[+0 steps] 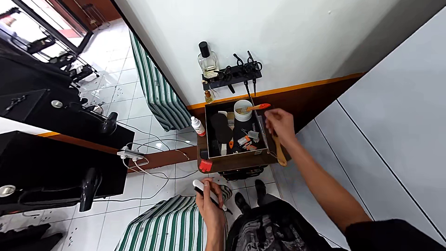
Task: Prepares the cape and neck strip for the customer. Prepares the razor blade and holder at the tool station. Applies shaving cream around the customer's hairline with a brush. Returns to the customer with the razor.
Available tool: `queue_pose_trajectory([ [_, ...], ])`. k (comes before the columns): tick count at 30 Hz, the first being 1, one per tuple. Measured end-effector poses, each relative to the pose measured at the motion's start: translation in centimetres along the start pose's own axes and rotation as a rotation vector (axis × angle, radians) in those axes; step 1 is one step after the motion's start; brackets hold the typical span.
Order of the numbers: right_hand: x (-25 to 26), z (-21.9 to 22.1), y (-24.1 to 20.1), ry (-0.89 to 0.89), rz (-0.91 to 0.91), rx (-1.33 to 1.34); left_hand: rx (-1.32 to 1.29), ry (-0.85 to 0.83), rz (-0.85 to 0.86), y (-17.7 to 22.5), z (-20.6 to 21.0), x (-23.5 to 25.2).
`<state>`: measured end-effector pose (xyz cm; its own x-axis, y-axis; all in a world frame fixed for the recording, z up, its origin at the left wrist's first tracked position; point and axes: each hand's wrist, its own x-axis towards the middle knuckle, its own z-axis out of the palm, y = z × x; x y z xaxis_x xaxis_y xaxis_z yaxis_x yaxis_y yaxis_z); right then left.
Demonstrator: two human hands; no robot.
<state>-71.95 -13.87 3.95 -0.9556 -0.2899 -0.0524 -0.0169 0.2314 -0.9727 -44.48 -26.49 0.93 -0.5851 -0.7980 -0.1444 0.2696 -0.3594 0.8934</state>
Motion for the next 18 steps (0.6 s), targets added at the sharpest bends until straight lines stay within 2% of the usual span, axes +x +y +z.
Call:
queue_pose_trajectory([
  [2, 3.8, 0.2, 1.7, 0.015, 0.216, 0.132, 0.116, -0.041, -0.004, 0.1, -0.6, -0.2],
  [5, 6.0, 1.7, 2.3, 0.034, 0.310, 0.215, 0.392, -0.165, 0.083, 1.0, 0.6, 0.5],
  [8, 7.5, 3.3, 3.0, 0.080, 0.220, 0.220, 0.744, -0.338, 0.311, 2.3, 3.1, 3.0],
  [11, 8.4, 4.3, 4.0, 0.114, 0.028, 0.176, 1.073, -0.501, 0.511, 2.9, 6.7, 5.8],
  [14, 7.4, 4.5, 3.5, 0.171, -0.163, 0.043, 1.280, -0.628, 0.478, 2.5, 10.2, 8.2],
  [18, 6.9, 4.4, 3.5, 0.094, -0.072, -0.006, 1.406, -0.696, 0.375, 1.6, 13.0, 9.3],
])
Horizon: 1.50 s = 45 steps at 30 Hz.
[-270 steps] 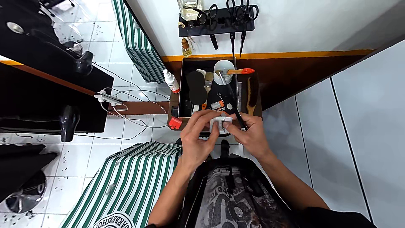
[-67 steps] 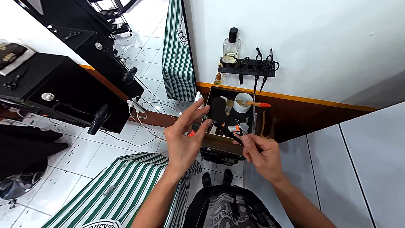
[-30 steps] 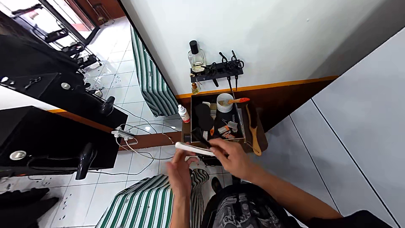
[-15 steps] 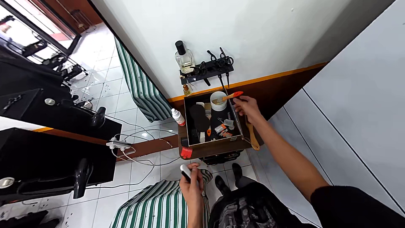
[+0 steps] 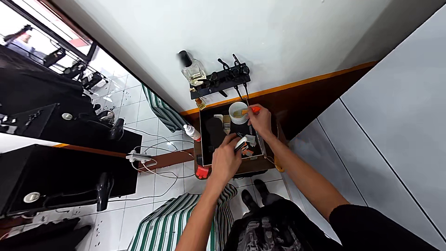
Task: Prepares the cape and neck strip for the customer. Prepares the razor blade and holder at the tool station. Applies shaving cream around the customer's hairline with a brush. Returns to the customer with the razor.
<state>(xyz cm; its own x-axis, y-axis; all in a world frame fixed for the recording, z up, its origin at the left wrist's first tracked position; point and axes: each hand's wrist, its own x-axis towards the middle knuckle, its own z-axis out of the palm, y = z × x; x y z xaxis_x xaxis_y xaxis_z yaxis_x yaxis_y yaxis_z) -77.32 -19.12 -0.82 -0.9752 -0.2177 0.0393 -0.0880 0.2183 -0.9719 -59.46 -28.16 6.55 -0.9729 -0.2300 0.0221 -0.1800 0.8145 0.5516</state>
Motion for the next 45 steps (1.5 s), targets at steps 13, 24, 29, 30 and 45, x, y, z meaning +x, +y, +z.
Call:
queue_pose_trajectory([
  [13, 1.9, -0.6, 0.0, -0.122, -0.064, -0.095, -0.489, 0.326, -0.086, 1.1, 1.4, -10.6],
  [24, -1.5, -4.1, -0.9, -0.094, -0.412, -0.066, -0.806, 0.560, -0.529, 2.1, 4.1, -17.3],
  [29, -1.4, -4.4, -0.2, -0.128, -0.488, -0.118, -0.782, 0.628, -0.638, 2.5, 4.9, -19.0],
  [30, -1.3, -4.7, -0.1, -0.137, -0.496, -0.126, -0.771, 0.646, -0.650, 2.6, 5.1, -19.2],
  [45, -1.9, -4.9, -0.4, -0.151, -0.457, -0.021, -0.807, 0.854, -0.740, 5.0, 7.1, -29.9],
])
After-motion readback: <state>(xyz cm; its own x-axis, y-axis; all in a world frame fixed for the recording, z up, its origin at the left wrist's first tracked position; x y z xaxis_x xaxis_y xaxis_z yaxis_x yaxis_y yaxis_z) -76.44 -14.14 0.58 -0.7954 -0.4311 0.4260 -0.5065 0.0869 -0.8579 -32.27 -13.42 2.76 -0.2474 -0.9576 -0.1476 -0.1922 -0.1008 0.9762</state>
